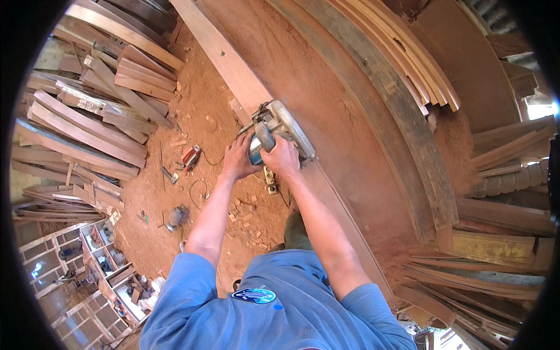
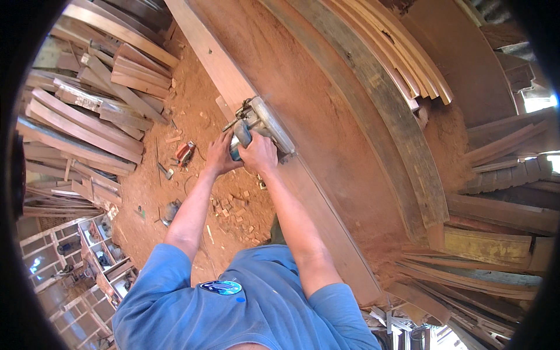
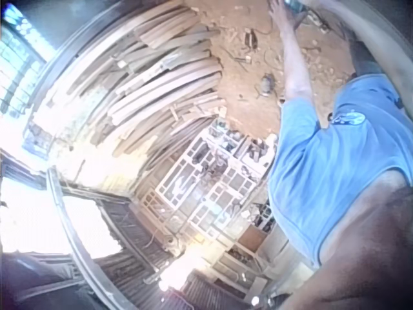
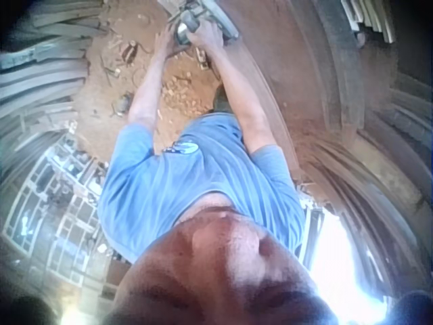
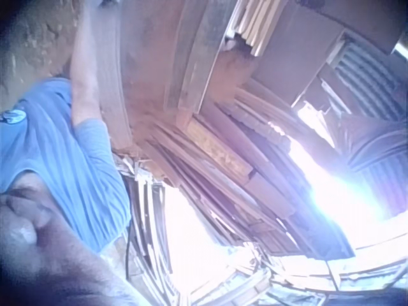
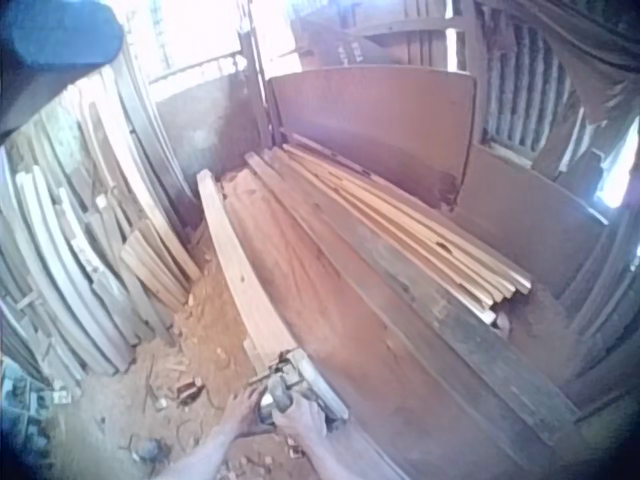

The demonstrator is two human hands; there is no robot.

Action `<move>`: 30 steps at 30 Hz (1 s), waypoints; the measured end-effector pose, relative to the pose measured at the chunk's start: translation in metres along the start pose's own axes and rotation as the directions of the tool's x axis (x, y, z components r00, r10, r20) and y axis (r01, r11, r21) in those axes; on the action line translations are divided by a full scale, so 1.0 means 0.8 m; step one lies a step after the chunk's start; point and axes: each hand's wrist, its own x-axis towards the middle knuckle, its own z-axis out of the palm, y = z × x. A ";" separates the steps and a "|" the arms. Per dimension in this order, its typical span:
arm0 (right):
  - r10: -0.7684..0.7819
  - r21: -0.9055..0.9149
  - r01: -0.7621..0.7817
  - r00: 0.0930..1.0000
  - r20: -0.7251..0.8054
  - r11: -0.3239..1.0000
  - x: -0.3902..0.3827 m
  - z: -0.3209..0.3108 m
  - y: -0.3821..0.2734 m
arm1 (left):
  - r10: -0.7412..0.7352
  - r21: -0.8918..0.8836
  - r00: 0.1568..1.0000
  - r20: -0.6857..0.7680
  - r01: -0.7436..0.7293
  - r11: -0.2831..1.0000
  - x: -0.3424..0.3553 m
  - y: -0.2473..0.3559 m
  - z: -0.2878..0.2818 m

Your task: The person selects a long wooden plank from a stack, places it on the floor, and uses a circular saw to cut it. After cutting, the person moves the plank and repeats the process with another piece of wood.

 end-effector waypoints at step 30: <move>-0.025 0.004 0.025 1.000 -0.017 1.000 0.081 0.031 -0.046 | 0.023 -0.018 0.999 -0.038 -0.024 1.000 0.067 -0.063 -0.034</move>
